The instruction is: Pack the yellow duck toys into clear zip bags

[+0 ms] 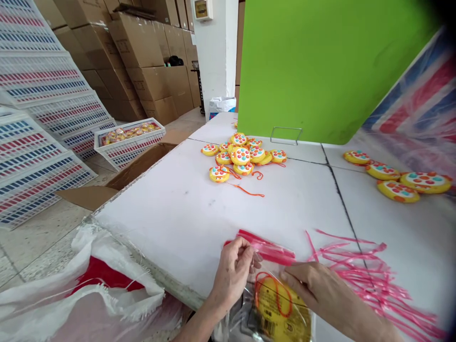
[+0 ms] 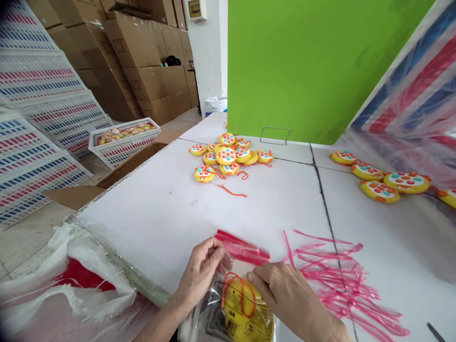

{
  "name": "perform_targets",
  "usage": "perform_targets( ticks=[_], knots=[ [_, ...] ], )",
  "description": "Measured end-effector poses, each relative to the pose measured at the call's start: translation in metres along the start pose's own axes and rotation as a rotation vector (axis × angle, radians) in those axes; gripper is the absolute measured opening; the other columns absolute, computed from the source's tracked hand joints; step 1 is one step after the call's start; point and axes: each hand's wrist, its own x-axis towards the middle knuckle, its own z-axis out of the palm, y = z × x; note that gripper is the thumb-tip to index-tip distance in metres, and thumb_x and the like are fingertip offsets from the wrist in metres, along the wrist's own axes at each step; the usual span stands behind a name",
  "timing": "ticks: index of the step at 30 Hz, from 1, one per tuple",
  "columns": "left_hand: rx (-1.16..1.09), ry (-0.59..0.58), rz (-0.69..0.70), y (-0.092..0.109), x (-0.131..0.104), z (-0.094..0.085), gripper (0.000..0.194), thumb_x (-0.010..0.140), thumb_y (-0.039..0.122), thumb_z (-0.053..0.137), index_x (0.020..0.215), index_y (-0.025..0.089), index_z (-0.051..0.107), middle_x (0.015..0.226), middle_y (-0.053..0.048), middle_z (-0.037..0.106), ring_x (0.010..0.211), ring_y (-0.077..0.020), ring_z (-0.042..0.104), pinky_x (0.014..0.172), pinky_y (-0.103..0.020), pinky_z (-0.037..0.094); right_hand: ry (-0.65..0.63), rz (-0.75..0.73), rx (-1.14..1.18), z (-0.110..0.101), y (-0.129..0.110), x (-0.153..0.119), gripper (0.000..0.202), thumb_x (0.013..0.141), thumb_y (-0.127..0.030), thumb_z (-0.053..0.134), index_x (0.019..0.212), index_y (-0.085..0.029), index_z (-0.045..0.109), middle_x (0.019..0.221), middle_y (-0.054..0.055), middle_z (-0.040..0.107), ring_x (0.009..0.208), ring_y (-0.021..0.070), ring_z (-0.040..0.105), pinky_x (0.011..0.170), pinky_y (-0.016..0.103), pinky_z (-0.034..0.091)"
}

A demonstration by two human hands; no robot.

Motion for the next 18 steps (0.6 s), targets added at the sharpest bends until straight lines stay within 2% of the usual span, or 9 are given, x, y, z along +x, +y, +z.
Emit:
perform_targets(
  ticks=[2, 6, 10, 15, 18],
  knots=[
    [-0.045, 0.014, -0.029, -0.005, -0.001, 0.0, 0.028, 0.087, 0.043, 0.051, 0.077, 0.017, 0.053, 0.065, 0.0, 0.058, 0.058, -0.0152, 0.06, 0.055, -0.024, 0.047, -0.018, 0.014, -0.109, 0.007, 0.001, 0.003, 0.042, 0.095, -0.04, 0.039, 0.06, -0.023, 0.056, 0.06, -0.002, 0.06, 0.053, 0.0149, 0.057, 0.046, 0.025, 0.035],
    [-0.093, 0.013, -0.068, -0.011, -0.001, -0.004, 0.026, 0.085, 0.041, 0.056, 0.092, 0.017, 0.058, 0.073, -0.002, 0.064, 0.06, -0.0148, 0.062, 0.057, -0.024, 0.048, 0.196, 0.008, -0.033, 0.013, -0.009, 0.009, 0.026, 0.095, -0.034, 0.042, 0.083, -0.026, 0.063, 0.08, -0.001, 0.065, 0.071, 0.0163, 0.063, 0.054, 0.026, 0.042],
    [-0.139, -0.094, -0.074, -0.008, 0.002, -0.005, 0.024, 0.084, 0.035, 0.057, 0.092, 0.014, 0.064, 0.071, -0.004, 0.065, 0.068, -0.0177, 0.064, 0.067, -0.027, 0.05, 0.344, -0.064, 0.066, 0.012, -0.027, 0.019, 0.018, 0.093, -0.027, 0.047, 0.092, -0.025, 0.064, 0.083, 0.0, 0.067, 0.07, 0.0145, 0.064, 0.057, 0.025, 0.044],
    [-0.079, -0.169, 0.012, 0.002, 0.004, -0.001, 0.02, 0.085, 0.023, 0.05, 0.071, 0.015, 0.061, 0.063, 0.0, 0.056, 0.061, -0.0129, 0.053, 0.056, -0.021, 0.039, 0.354, -0.105, 0.042, 0.013, -0.041, 0.031, 0.017, 0.091, -0.02, 0.048, 0.086, -0.024, 0.063, 0.079, -0.001, 0.067, 0.068, 0.0159, 0.063, 0.059, 0.026, 0.043],
    [0.125, -0.106, 0.1, 0.007, 0.001, 0.003, 0.023, 0.086, 0.019, 0.046, 0.066, 0.015, 0.056, 0.062, 0.0, 0.054, 0.06, -0.0131, 0.049, 0.054, -0.022, 0.034, 0.305, -0.125, -0.005, 0.012, -0.045, 0.035, 0.022, 0.092, -0.017, 0.044, 0.08, -0.022, 0.062, 0.076, 0.001, 0.066, 0.067, 0.0168, 0.061, 0.057, 0.027, 0.041]
  ],
)
